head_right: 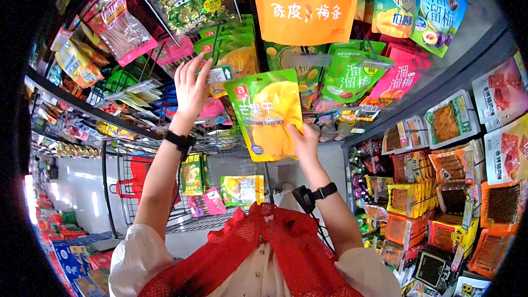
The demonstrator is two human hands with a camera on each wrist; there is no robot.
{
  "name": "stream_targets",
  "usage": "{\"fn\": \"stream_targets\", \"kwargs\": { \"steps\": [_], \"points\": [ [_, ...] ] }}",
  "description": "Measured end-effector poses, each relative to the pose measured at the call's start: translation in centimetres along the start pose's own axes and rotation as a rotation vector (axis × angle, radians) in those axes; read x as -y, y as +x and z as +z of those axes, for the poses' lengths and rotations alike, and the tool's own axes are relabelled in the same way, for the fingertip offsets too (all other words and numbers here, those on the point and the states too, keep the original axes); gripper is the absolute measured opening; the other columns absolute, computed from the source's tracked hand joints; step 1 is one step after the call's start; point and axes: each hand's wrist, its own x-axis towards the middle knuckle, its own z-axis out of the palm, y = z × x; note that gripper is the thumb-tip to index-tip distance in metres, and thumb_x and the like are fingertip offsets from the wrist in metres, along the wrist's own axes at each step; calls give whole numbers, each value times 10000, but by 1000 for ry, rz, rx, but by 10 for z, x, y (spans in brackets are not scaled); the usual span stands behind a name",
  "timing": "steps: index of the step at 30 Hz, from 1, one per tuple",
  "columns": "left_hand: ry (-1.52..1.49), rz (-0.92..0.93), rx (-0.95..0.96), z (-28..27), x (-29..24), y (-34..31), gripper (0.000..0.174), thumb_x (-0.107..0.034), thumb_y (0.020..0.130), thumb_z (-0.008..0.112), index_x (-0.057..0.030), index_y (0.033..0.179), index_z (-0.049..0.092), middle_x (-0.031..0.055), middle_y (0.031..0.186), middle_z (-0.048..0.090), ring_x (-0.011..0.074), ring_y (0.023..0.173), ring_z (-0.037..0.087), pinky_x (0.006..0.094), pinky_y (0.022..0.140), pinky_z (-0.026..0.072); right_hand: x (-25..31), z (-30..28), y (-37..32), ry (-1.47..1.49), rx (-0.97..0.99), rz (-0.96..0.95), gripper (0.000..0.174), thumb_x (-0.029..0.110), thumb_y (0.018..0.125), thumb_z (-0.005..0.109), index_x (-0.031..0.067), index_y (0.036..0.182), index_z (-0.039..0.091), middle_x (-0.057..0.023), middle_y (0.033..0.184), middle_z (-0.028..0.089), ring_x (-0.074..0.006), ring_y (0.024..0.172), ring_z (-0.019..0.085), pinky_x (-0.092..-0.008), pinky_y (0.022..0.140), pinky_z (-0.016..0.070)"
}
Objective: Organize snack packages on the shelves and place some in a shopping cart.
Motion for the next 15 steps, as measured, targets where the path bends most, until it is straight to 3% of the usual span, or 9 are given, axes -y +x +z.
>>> {"fn": "stream_targets", "kwargs": {
  "steps": [2,5,8,9,10,12,13,14,15],
  "points": [
    [26,37,-10,1,2,8,495,-51,600,621,-111,1076,501,39,1102,482,238,994,462,391,876,338,-4,10,5,49,23,-24,149,89,795,580,-33,883,581,-4,830,597,-43,722,512,-202,624,419],
    [-174,106,131,-12,3,27,508,-15,540,592,-92,1037,519,46,966,536,233,835,517,347,761,396,-3,23,6,116,53,-31,167,91,791,584,-32,905,582,-7,831,600,-48,723,519,-206,627,422],
    [-413,-47,280,-22,2,38,484,62,572,580,-55,1039,532,92,1012,541,291,881,540,356,739,442,-9,36,12,165,41,-36,174,97,784,589,-34,899,590,-26,798,613,-62,695,535,-220,613,428],
    [-505,-75,346,-26,1,47,478,78,602,575,-56,1058,531,115,1026,544,298,914,542,349,745,454,-7,39,16,59,53,-125,179,114,780,593,-33,881,593,-45,777,619,-74,681,546,-230,602,430],
    [-548,-16,316,-20,7,54,361,42,671,571,-36,1023,554,130,956,571,274,859,563,311,723,452,-4,42,20,-50,65,-212,186,131,775,598,-32,864,596,-64,756,625,-85,667,558,-239,592,433],
    [-618,-95,393,-22,15,70,204,-44,728,571,-21,930,592,133,869,589,297,778,571,316,666,453,2,50,28,-111,57,-210,219,180,759,608,-22,843,596,-106,731,627,-131,644,588,-263,572,438],
    [-580,-130,433,-26,15,78,140,-92,762,570,-5,866,604,150,792,590,301,709,574,314,619,442,5,55,32,-144,37,-250,245,225,744,613,-7,822,600,-125,708,619,-196,623,601,-287,549,438],
    [-577,-112,456,-25,15,81,140,-92,762,570,-5,866,604,150,792,590,301,709,574,314,619,442,8,59,33,-125,21,-236,245,225,744,613,-7,822,600,-125,708,619,-196,623,601,-287,549,438],
    [-560,-98,454,-22,16,85,142,-93,759,575,-2,865,601,151,782,587,298,694,573,314,605,440,14,63,35,-163,29,-227,227,193,756,612,-22,824,595,-94,723,622,-137,635,579,-261,558,434]
  ]
}}
